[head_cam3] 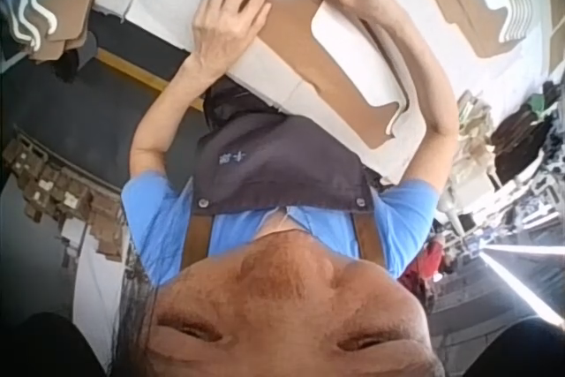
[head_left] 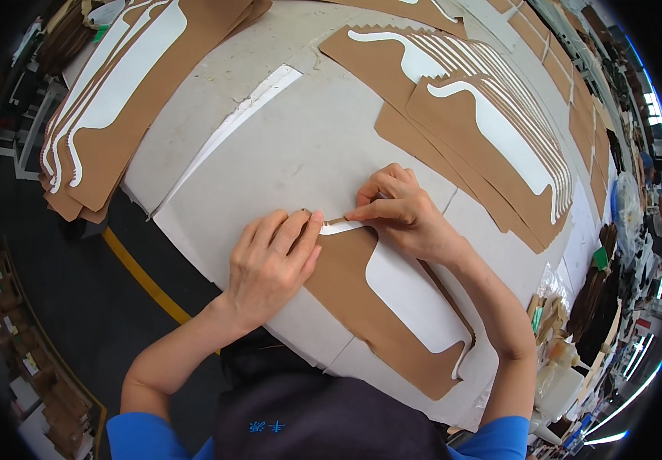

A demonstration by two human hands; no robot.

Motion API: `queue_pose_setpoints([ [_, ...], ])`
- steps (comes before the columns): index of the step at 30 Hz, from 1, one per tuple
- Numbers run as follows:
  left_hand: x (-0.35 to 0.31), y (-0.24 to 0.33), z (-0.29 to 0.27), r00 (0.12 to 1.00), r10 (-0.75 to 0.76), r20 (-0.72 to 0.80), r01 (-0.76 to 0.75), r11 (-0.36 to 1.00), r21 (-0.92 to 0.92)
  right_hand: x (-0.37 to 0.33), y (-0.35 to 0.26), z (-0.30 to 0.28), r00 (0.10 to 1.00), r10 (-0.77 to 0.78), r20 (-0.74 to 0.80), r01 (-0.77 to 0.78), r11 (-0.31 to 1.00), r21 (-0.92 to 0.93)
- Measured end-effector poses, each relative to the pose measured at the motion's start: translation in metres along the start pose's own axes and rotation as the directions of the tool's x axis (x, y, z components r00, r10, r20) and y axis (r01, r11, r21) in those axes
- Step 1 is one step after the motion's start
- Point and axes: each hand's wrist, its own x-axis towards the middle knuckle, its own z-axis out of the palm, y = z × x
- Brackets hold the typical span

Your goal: Applying adhesive to the edges of leather components and folding them over using a manual roller.

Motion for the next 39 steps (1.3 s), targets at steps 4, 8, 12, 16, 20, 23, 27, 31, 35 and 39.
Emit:
queue_pose_setpoints([
  [4,0.000,0.001,-0.001,1.000,0.000,-0.009,0.001,1.000,0.011,-0.003,0.004,0.006,0.997,-0.083,-0.010,0.082,0.996,-0.033],
  [8,0.000,0.000,-0.001,1.000,0.005,-0.008,-0.004,1.000,0.016,-0.001,-0.001,0.015,0.984,-0.178,-0.020,0.175,0.980,-0.095],
  [12,0.001,0.001,-0.001,1.000,0.008,-0.021,-0.007,1.000,0.012,-0.002,-0.010,0.032,0.961,-0.266,-0.071,0.246,0.946,-0.213],
  [16,0.005,0.003,-0.001,1.000,0.005,-0.007,-0.005,1.000,-0.023,-0.015,-0.020,0.043,0.943,-0.322,-0.085,0.254,0.861,-0.440],
  [20,0.005,-0.002,-0.004,0.997,-0.076,0.025,0.078,0.987,-0.137,-0.041,-0.058,0.028,0.975,-0.067,-0.213,0.024,0.980,-0.200],
  [23,0.009,-0.012,-0.012,0.995,-0.091,0.031,0.095,0.975,-0.200,-0.119,-0.079,0.008,0.780,0.227,-0.583,-0.294,0.956,-0.021],
  [27,0.027,-0.021,-0.010,0.988,-0.098,0.118,0.131,0.941,-0.311,-0.286,-0.073,-0.004,0.431,0.242,-0.869,-0.881,0.319,-0.349],
  [31,0.039,-0.030,-0.006,0.988,-0.061,0.144,0.107,0.935,-0.339,-0.373,-0.081,0.024,0.152,0.392,-0.908,-0.987,0.101,-0.122],
  [35,0.047,-0.035,-0.014,0.984,-0.070,0.162,0.120,0.938,-0.325,-0.384,-0.074,0.023,0.249,0.356,-0.901,-0.961,0.205,-0.185],
  [39,0.050,-0.058,-0.024,0.984,-0.066,0.166,0.103,0.970,-0.222,-0.376,-0.078,0.021,0.344,0.279,-0.897,-0.913,0.322,-0.250],
])
